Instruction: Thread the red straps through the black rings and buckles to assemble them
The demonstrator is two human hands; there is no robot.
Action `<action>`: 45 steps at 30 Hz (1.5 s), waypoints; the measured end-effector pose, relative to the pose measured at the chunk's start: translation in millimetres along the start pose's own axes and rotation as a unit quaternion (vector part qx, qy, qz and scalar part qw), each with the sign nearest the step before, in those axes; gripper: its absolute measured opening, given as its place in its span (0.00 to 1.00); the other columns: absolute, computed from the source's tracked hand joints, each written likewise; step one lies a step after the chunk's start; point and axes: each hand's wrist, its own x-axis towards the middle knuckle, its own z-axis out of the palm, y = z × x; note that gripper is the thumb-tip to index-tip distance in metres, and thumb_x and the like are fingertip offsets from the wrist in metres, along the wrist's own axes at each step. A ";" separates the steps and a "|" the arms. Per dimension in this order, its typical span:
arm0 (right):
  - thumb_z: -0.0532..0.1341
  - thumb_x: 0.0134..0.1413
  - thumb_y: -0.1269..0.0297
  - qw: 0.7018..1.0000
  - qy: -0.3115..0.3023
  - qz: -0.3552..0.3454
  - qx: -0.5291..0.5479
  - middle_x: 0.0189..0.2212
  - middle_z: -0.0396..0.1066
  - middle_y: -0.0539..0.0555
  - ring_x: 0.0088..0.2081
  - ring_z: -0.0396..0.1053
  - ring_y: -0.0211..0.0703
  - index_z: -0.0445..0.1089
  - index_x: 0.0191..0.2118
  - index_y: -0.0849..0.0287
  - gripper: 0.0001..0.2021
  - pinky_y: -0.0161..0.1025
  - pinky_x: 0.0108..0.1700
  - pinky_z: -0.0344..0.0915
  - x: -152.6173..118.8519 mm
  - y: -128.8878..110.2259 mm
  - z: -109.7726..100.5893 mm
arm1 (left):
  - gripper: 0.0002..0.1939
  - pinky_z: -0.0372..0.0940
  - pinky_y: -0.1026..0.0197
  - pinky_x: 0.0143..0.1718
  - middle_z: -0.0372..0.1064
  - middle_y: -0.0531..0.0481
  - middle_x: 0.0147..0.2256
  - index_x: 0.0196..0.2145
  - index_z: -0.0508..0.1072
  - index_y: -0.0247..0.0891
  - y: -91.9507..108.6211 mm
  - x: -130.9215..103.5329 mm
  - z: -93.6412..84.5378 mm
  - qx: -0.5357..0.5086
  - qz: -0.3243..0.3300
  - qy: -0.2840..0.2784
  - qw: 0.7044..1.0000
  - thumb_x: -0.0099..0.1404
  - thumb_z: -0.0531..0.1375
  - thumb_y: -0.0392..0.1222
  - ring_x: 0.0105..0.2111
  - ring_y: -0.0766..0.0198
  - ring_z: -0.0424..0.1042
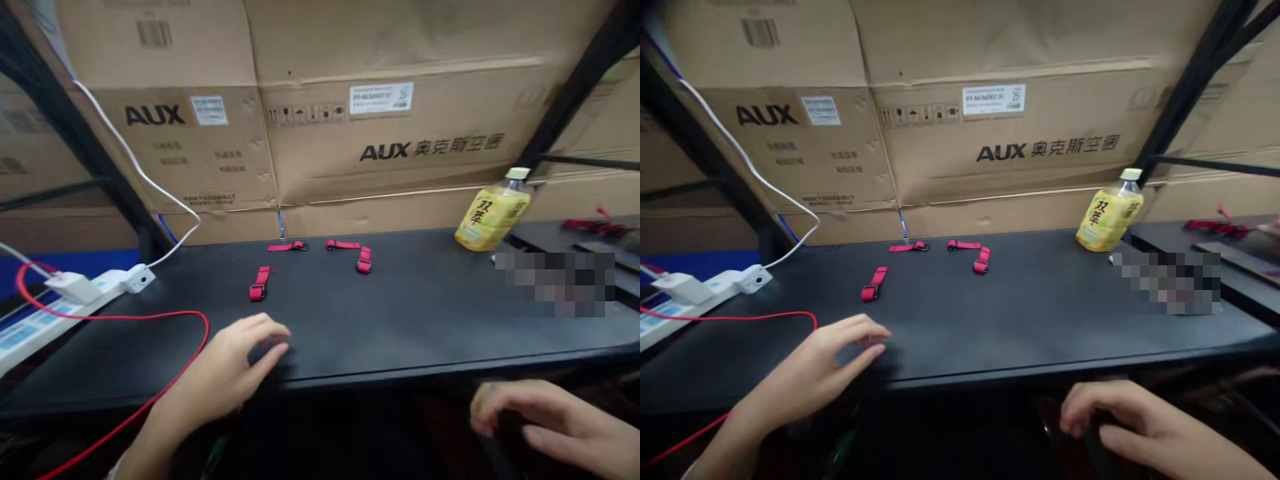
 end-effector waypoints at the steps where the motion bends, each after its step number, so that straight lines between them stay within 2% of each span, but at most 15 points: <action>1: 0.59 0.55 0.42 0.999 -0.041 -0.011 0.010 0.38 0.76 0.62 0.42 0.74 0.52 0.79 0.41 0.53 0.22 0.45 0.46 0.71 13.2 -27.2 -1.2 | 0.15 0.66 0.60 0.48 0.75 0.48 0.43 0.43 0.77 0.43 -5.0 19.5 -8.7 0.050 0.009 0.005 0.999 0.69 0.53 0.48 0.44 0.58 0.73; 4: 0.58 0.57 0.44 0.997 -0.068 -0.033 -0.023 0.40 0.76 0.59 0.42 0.72 0.48 0.77 0.43 0.57 0.22 0.41 0.48 0.68 69.4 -88.6 -7.4 | 0.16 0.67 0.56 0.46 0.76 0.45 0.43 0.44 0.77 0.42 -25.7 79.2 -28.3 0.172 -0.017 -0.027 0.985 0.66 0.54 0.50 0.42 0.54 0.74; 6: 0.59 0.57 0.46 0.995 -0.040 -0.036 -0.086 0.40 0.76 0.57 0.42 0.72 0.46 0.76 0.45 0.58 0.22 0.40 0.47 0.67 115.5 -104.9 -14.8 | 0.17 0.66 0.55 0.45 0.76 0.44 0.43 0.43 0.78 0.42 -45.4 112.3 -34.8 0.209 -0.072 -0.051 0.974 0.64 0.56 0.51 0.42 0.51 0.74; 8: 0.61 0.56 0.49 0.986 0.024 -0.032 -0.163 0.36 0.77 0.56 0.37 0.72 0.44 0.77 0.40 0.60 0.18 0.37 0.40 0.66 163.5 -104.7 -24.7 | 0.18 0.66 0.54 0.45 0.76 0.41 0.43 0.44 0.78 0.40 -68.7 135.0 -35.2 0.212 -0.124 -0.039 0.968 0.62 0.58 0.52 0.43 0.48 0.74; 10: 0.62 0.55 0.55 0.966 0.104 -0.024 -0.236 0.34 0.77 0.56 0.34 0.71 0.42 0.77 0.38 0.61 0.14 0.34 0.37 0.63 209.0 -96.0 -35.9 | 0.21 0.66 0.52 0.45 0.75 0.38 0.45 0.46 0.77 0.37 -92.1 146.1 -30.6 0.196 -0.161 -0.022 0.967 0.60 0.59 0.52 0.45 0.45 0.74; 13: 0.64 0.55 0.57 0.946 0.187 0.011 -0.263 0.34 0.76 0.56 0.33 0.70 0.39 0.77 0.41 0.61 0.14 0.32 0.34 0.60 263.9 -79.7 -48.2 | 0.24 0.66 0.52 0.46 0.74 0.35 0.46 0.48 0.76 0.34 -118.2 146.4 -20.6 0.165 -0.146 0.002 0.975 0.61 0.58 0.53 0.46 0.44 0.73; 16: 0.62 0.56 0.52 0.943 0.240 0.054 -0.225 0.33 0.76 0.56 0.32 0.69 0.38 0.75 0.45 0.63 0.19 0.32 0.34 0.60 295.1 -63.7 -49.0 | 0.24 0.66 0.57 0.44 0.76 0.39 0.44 0.47 0.76 0.35 -127.9 140.4 -15.5 0.132 -0.109 0.012 0.985 0.60 0.60 0.53 0.43 0.50 0.74; 19: 0.62 0.57 0.50 0.942 0.259 0.048 -0.210 0.36 0.75 0.56 0.34 0.69 0.39 0.75 0.46 0.61 0.20 0.33 0.35 0.60 302.8 -50.1 -42.8 | 0.23 0.66 0.61 0.40 0.76 0.42 0.41 0.46 0.77 0.36 -126.3 138.3 -15.4 0.102 -0.119 0.018 0.987 0.57 0.63 0.53 0.37 0.55 0.75; 22: 0.63 0.56 0.52 0.945 0.259 0.019 -0.200 0.36 0.75 0.54 0.34 0.69 0.37 0.74 0.48 0.60 0.20 0.33 0.36 0.60 297.1 -42.8 -38.0 | 0.23 0.66 0.62 0.36 0.76 0.46 0.36 0.44 0.77 0.37 -121.3 139.6 -14.5 0.060 -0.139 0.003 0.988 0.53 0.65 0.53 0.32 0.59 0.74; 29: 0.66 0.52 0.58 0.966 0.199 -0.019 -0.166 0.31 0.75 0.52 0.30 0.66 0.34 0.77 0.39 0.62 0.13 0.31 0.33 0.59 292.4 -36.5 -43.7 | 0.25 0.63 0.62 0.31 0.74 0.50 0.27 0.42 0.78 0.36 -116.2 140.7 -6.9 0.001 -0.117 -0.009 0.993 0.53 0.64 0.57 0.27 0.61 0.72; 37: 0.66 0.49 0.60 0.968 0.195 -0.029 -0.154 0.28 0.74 0.52 0.27 0.65 0.33 0.77 0.38 0.64 0.13 0.31 0.31 0.58 298.5 -29.5 -46.6 | 0.27 0.61 0.62 0.28 0.73 0.50 0.25 0.41 0.78 0.34 -117.1 141.5 -5.8 -0.043 -0.122 -0.012 0.991 0.50 0.65 0.58 0.26 0.61 0.69; 45: 0.66 0.49 0.62 0.970 0.195 0.003 -0.142 0.28 0.73 0.52 0.27 0.64 0.32 0.76 0.36 0.65 0.11 0.31 0.31 0.58 300.3 -30.6 -45.8 | 0.26 0.59 0.63 0.26 0.72 0.51 0.24 0.39 0.78 0.34 -118.5 142.0 -5.4 -0.076 -0.122 -0.011 0.990 0.48 0.66 0.57 0.24 0.63 0.67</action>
